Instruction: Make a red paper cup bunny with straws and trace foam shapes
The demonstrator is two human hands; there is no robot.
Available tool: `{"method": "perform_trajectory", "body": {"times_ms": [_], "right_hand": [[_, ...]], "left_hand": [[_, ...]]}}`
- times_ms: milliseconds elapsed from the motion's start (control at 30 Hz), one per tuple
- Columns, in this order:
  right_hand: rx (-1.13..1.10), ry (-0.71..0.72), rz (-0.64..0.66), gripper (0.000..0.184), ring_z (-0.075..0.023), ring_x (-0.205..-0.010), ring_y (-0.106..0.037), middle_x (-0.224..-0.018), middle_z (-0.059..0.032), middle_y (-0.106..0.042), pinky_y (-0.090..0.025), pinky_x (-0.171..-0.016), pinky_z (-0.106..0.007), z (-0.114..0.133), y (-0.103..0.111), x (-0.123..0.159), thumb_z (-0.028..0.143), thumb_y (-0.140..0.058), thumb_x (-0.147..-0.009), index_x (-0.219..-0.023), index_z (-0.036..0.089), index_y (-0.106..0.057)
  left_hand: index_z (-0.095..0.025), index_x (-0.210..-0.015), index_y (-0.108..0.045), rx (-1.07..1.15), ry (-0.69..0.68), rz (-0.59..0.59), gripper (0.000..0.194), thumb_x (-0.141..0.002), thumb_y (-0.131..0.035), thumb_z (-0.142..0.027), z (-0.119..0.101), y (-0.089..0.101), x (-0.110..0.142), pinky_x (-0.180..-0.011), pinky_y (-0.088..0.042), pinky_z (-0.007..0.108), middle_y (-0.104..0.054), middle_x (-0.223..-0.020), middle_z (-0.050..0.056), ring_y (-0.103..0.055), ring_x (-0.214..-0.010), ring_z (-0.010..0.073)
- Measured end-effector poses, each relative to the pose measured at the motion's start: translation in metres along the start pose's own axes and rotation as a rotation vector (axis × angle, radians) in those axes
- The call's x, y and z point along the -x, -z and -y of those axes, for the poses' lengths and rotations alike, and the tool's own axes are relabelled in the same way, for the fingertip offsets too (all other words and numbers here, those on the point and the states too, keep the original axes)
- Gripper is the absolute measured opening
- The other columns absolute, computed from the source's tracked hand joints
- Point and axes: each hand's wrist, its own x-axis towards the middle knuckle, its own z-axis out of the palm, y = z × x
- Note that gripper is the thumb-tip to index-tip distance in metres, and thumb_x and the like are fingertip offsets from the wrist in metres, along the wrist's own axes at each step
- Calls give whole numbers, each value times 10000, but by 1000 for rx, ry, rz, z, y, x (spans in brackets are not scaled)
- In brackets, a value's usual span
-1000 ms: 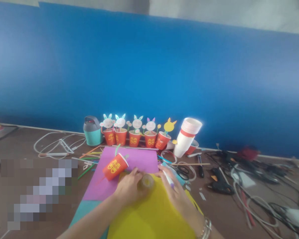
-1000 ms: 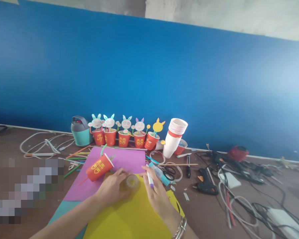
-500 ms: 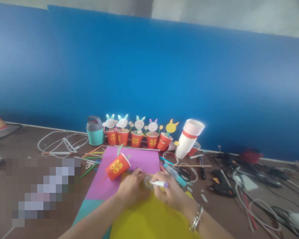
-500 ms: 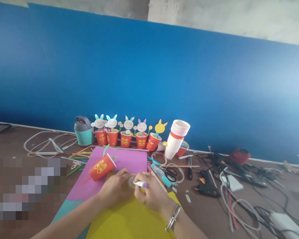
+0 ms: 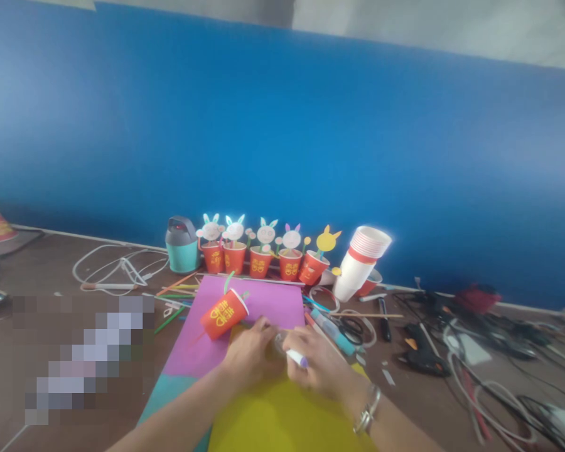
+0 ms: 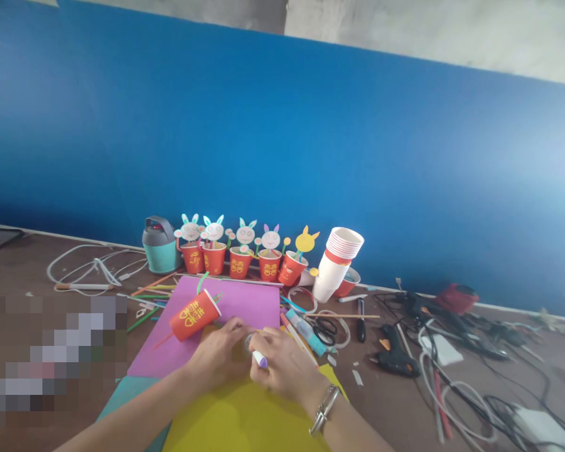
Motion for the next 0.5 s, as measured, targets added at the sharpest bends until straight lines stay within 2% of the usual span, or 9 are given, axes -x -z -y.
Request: {"method": "perform_trajectory", "body": {"times_ms": [167,300,400,500], "right_hand": [[138,85,144,110,-182,-758,-497,-799,-22,-578,-358,-667,-287,1,5,-4,119,-479,-755,-813,202,-521],[234,134,229,111,-199,-798,-519,-851,-43,-605,-364,-672,-297,6,12,-11,152,-524,-764,-865,195,-539],[269,119,282,98,-219,-813,-546,-866,-64,-624,-369,-667,-306,15,18,-18,206,-553,-788,-884,189,-554],[272,56,329,125,-229,-798,-570,-861,-89,-649,-356,-641,-303,26,24,-27,226,-543,-804,-908,169,-582]], "left_hand": [[-286,-1030,-594,-37,20,68,321,-731,-607,-401,-3,6,0,-744,-439,278,-599,-1009,16,-642,-830,195],[-298,-1069,-584,-39,9,66,367,-712,-622,-377,-2,6,-1,-701,-435,280,-594,-1017,13,-646,-815,200],[-293,-1027,-590,-31,12,65,295,-738,-591,-351,-3,7,0,-664,-422,279,-596,-997,12,-648,-797,197],[-268,-951,-598,-26,55,81,186,-780,-530,-293,-6,10,0,-702,-415,290,-603,-989,14,-647,-824,198]]}}
